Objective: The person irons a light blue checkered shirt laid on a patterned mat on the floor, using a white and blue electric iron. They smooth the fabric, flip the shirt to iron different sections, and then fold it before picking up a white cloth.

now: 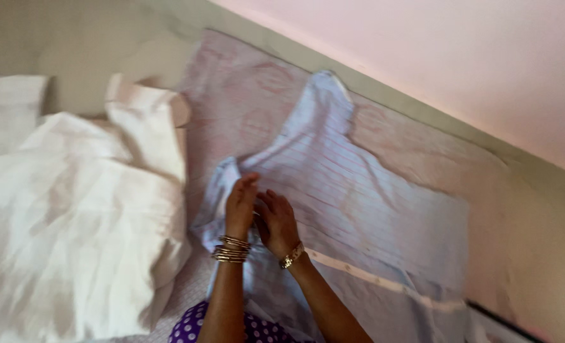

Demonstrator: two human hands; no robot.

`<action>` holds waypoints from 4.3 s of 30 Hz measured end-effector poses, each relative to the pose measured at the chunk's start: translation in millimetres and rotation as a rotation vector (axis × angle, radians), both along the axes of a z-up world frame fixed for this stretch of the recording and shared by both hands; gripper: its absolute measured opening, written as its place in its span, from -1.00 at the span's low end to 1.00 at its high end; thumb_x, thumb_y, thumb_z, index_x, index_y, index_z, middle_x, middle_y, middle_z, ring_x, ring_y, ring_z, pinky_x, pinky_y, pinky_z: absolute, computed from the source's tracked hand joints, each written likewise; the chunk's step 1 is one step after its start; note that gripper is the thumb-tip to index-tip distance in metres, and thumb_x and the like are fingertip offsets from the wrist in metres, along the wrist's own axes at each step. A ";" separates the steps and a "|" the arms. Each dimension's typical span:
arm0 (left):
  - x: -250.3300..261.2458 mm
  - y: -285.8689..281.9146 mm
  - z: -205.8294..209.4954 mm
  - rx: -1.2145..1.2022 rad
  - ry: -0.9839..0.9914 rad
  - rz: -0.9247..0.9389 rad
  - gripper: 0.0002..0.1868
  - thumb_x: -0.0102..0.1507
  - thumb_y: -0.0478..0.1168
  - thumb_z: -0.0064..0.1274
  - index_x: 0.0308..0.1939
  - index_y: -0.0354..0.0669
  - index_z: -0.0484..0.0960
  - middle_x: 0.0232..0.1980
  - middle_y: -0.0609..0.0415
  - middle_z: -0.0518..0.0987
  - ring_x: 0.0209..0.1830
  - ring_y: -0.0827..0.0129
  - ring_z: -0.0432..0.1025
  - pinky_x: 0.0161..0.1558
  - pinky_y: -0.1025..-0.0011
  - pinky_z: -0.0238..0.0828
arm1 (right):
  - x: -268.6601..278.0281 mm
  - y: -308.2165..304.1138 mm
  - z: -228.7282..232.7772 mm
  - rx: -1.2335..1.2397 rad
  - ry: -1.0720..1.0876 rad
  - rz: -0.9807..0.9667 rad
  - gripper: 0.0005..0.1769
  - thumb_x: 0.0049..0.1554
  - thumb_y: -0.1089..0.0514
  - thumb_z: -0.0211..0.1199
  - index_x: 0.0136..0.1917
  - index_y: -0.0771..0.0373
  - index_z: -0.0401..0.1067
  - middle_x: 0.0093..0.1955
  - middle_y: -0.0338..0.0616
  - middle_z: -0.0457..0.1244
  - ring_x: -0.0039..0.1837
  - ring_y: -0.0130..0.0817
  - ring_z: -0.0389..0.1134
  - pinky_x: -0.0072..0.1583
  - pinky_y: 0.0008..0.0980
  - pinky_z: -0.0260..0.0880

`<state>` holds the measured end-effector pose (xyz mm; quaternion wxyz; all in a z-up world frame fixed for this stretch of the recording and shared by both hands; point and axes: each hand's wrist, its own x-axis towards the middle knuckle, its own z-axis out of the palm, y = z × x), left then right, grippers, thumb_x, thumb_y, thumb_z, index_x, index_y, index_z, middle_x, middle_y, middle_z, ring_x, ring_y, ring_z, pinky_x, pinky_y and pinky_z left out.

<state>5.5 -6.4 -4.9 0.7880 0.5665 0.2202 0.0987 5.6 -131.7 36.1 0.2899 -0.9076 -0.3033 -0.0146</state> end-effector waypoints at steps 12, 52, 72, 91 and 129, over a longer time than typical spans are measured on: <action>4.2 -2.9 -25.1 1.141 0.159 -0.095 -0.38 0.25 0.02 0.11 0.38 -0.02 0.46 0.61 -0.13 0.21 0.55 -0.26 0.10 0.35 -0.29 0.07 | -119.4 -393.5 -28.8 -0.291 -0.091 -1.104 -0.82 0.18 0.17 0.23 0.02 0.19 0.59 0.07 -0.06 0.42 0.09 -0.07 0.43 0.13 -0.15 0.43; -1.2 -96.7 -3.0 1.679 0.072 -0.480 -0.29 0.27 0.28 -0.30 0.52 0.36 0.18 0.64 0.21 0.07 0.62 0.19 -0.04 0.55 -0.11 -0.35 | -6.7 -376.2 11.1 -0.098 0.096 -0.419 -0.61 0.15 0.00 0.28 0.25 0.04 0.47 0.19 -0.17 0.40 0.00 -0.21 0.47 -0.02 -0.23 0.47; -9.9 -92.4 -19.1 1.529 -0.193 -0.435 -0.47 0.37 0.08 -0.22 0.41 0.11 0.35 0.63 0.17 0.15 0.63 0.29 0.06 0.62 0.00 -0.25 | 132.7 -638.1 17.3 -0.034 -0.006 -1.436 -0.72 0.26 0.06 0.17 0.22 0.04 0.50 -0.12 -0.02 0.40 -0.13 -0.08 0.43 -0.12 -0.11 0.47; 1.9 -100.0 -9.5 1.689 0.051 -0.596 -0.29 0.28 0.36 -0.34 0.51 0.43 0.14 0.66 0.30 -0.01 0.63 0.19 -0.11 0.47 -0.37 -0.49 | 1.8 -574.5 -50.8 -0.544 0.219 -1.071 -0.27 0.28 -0.31 -0.18 0.61 0.01 0.06 0.66 -0.07 -0.11 0.62 0.04 -0.13 0.39 0.46 -0.09; -91.3 -62.1 -10.7 1.728 0.305 -0.642 -0.42 0.38 0.24 -0.35 0.49 0.42 0.25 0.64 0.34 0.08 0.60 0.36 0.06 0.47 -0.31 -0.19 | -200.2 -480.7 9.4 -0.618 -0.135 -1.182 -0.47 0.19 -0.13 0.08 0.39 0.02 0.36 0.47 -0.08 0.19 0.50 -0.06 0.14 0.36 0.23 0.16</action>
